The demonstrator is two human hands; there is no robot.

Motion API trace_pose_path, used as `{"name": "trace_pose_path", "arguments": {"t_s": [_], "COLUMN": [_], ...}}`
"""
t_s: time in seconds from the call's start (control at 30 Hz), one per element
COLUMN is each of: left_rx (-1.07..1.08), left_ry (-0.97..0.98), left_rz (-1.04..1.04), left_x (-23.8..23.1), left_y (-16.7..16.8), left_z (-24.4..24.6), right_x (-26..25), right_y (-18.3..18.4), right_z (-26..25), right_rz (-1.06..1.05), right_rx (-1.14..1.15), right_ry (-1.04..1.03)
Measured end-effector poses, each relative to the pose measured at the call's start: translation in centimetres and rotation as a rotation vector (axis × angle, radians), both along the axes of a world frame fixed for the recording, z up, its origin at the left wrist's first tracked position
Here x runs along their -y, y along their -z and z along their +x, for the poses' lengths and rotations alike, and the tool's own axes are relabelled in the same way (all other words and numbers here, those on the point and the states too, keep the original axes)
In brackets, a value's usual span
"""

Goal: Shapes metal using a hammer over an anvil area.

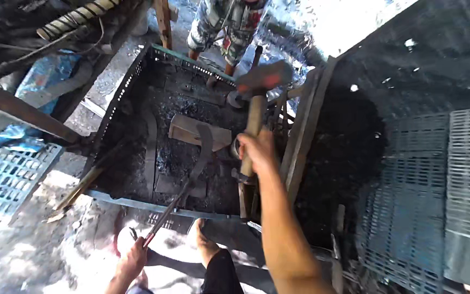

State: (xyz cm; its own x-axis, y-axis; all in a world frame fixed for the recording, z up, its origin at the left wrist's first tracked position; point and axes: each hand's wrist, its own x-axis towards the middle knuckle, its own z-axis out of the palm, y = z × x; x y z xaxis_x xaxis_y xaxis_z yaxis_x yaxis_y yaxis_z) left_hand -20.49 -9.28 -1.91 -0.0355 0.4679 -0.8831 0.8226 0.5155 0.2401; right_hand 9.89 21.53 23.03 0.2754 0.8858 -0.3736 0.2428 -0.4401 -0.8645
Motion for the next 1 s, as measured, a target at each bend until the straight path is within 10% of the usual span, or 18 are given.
{"name": "trace_pose_path", "arguments": {"t_s": [0.13,0.23,0.33,0.5,0.67,0.83,1.0], "left_rx": [-0.004,-0.011,0.006,-0.012,-0.018,-0.015,0.001], "left_ry": [0.002,0.007,0.003,0.001,0.031,0.038,0.027], "left_rz": [0.007,-0.019,0.000,0.003,0.013,-0.005,-0.015], "left_x": [-0.8,-0.8,-0.1,0.5,0.2,-0.8,-0.5], "left_y": [-0.2,-0.1,1.1,1.9,0.5,-0.4,-0.3], "left_z": [-0.6,-0.9,-0.7,-0.1,-0.5,-0.8,-1.0], "right_x": [3.1,2.7,1.8,1.1,0.6,3.0,0.5], "right_y": [-10.1,-10.5,-2.1,16.4,0.1,-13.5,-6.1], "right_z": [4.1,4.4,1.9,-3.3,-1.7,2.0,1.6], "right_rz": [0.296,0.457,0.424,-0.324,-0.021,0.343,0.555], "right_rx": [0.348,0.601,0.662,0.462,0.138,0.536,0.704], "right_ry": [-0.038,0.011,0.051,-0.219,-0.202,-0.250,-0.064]}}
